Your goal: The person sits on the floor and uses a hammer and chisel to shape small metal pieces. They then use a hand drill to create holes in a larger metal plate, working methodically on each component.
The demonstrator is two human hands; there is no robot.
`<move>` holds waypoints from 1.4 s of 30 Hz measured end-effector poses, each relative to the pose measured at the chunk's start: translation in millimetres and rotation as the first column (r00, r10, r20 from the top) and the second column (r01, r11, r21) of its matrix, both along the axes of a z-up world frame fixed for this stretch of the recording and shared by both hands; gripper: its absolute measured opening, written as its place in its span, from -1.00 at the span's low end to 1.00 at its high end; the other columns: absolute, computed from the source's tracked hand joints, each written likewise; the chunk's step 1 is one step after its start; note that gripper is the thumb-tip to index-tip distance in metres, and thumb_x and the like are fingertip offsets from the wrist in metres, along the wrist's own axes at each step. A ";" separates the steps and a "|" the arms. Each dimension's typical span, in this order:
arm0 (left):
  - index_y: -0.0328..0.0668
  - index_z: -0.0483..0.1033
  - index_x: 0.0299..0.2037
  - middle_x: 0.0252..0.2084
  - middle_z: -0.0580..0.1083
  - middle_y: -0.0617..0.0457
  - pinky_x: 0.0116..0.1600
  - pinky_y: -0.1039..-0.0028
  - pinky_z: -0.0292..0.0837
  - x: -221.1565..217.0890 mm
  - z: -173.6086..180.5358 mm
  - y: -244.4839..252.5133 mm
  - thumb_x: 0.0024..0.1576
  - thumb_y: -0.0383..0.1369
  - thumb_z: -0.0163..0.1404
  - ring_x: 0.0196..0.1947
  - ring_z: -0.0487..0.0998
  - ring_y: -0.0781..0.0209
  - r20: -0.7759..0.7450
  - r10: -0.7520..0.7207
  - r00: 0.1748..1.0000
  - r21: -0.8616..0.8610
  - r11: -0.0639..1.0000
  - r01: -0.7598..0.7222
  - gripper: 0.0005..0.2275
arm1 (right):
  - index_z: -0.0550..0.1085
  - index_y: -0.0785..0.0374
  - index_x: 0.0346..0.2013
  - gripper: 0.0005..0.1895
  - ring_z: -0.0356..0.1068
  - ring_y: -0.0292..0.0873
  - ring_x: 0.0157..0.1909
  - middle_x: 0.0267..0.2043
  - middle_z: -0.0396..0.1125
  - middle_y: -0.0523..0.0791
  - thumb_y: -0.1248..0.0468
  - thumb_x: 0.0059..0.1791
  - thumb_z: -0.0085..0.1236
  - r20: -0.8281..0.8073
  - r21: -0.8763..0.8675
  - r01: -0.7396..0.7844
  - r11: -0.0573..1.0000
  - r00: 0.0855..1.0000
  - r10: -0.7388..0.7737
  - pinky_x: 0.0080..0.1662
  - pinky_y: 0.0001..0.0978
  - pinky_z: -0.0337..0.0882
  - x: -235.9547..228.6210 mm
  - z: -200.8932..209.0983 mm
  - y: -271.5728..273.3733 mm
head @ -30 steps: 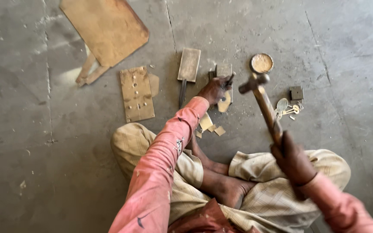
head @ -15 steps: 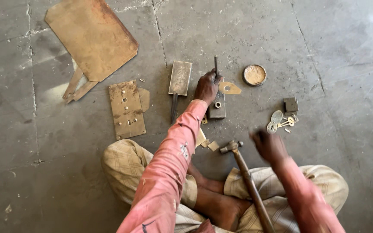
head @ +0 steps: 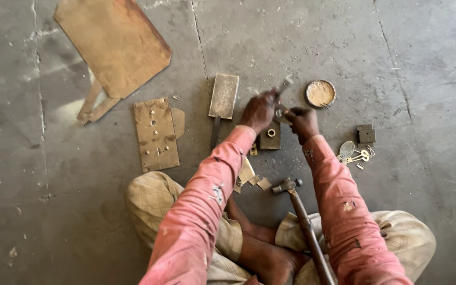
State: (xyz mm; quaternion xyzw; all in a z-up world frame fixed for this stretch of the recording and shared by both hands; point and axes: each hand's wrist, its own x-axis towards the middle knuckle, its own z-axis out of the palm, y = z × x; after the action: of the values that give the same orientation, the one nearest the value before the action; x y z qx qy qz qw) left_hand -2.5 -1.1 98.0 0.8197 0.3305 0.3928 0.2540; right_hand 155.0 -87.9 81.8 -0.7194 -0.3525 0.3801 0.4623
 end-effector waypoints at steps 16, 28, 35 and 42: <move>-0.18 0.46 -0.07 -0.31 0.55 0.08 -0.23 0.46 0.67 -50.8 1.6 -31.2 0.28 -0.37 0.04 -0.31 0.61 0.31 0.377 -0.159 0.912 -0.306 0.909 0.285 -0.89 | 0.52 0.47 -0.24 -0.87 0.48 -0.16 -0.52 -0.46 0.46 0.02 0.40 0.02 0.22 -0.359 -0.094 0.027 0.995 0.931 -0.060 -0.44 -0.39 0.50 -14.9 -19.6 -25.4; 0.04 0.39 0.05 -0.25 0.54 0.03 -0.17 0.36 0.69 -41.3 -31.0 -42.8 0.36 -0.39 -0.04 -0.28 0.60 0.24 0.105 -0.279 0.954 -0.281 0.912 0.298 -0.88 | 0.52 0.49 -0.23 -0.86 0.50 -0.15 -0.50 -0.43 0.48 0.03 0.41 0.00 0.26 -0.371 -0.062 0.089 0.994 0.923 -0.106 -0.45 -0.38 0.52 -26.8 -11.2 -28.1; 0.06 0.36 0.14 -0.36 0.51 -0.04 -0.28 0.25 0.56 -39.3 -20.1 -44.1 0.30 -0.44 0.00 -0.34 0.60 0.21 -0.005 -0.308 0.951 -0.181 0.936 0.302 -0.76 | 0.41 0.39 -0.02 -0.46 0.47 0.22 -0.30 -0.26 0.47 0.20 0.06 -0.08 0.34 0.813 -0.338 -0.181 0.923 0.438 0.384 -0.31 -0.01 0.50 -23.8 -5.6 -164.3; -0.13 0.45 -0.08 -0.27 0.54 -0.08 -0.12 0.33 0.62 -29.4 -11.0 -42.3 0.26 -0.48 -0.01 -0.26 0.62 0.13 -0.030 -0.368 0.929 -0.001 0.930 0.368 -0.91 | 0.43 0.27 -0.12 -0.69 0.43 0.00 -0.32 -0.34 0.46 0.06 0.16 -0.06 0.08 0.038 -0.502 -0.258 0.826 0.947 0.319 -0.23 -0.13 0.48 -40.1 -41.5 -340.2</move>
State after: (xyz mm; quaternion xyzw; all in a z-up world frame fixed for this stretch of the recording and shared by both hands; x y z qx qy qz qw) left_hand -31.9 -43.5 87.0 0.8734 0.1738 0.3269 0.3163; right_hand 114.9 -428.1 40.3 -0.7727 -0.3764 0.4785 0.1797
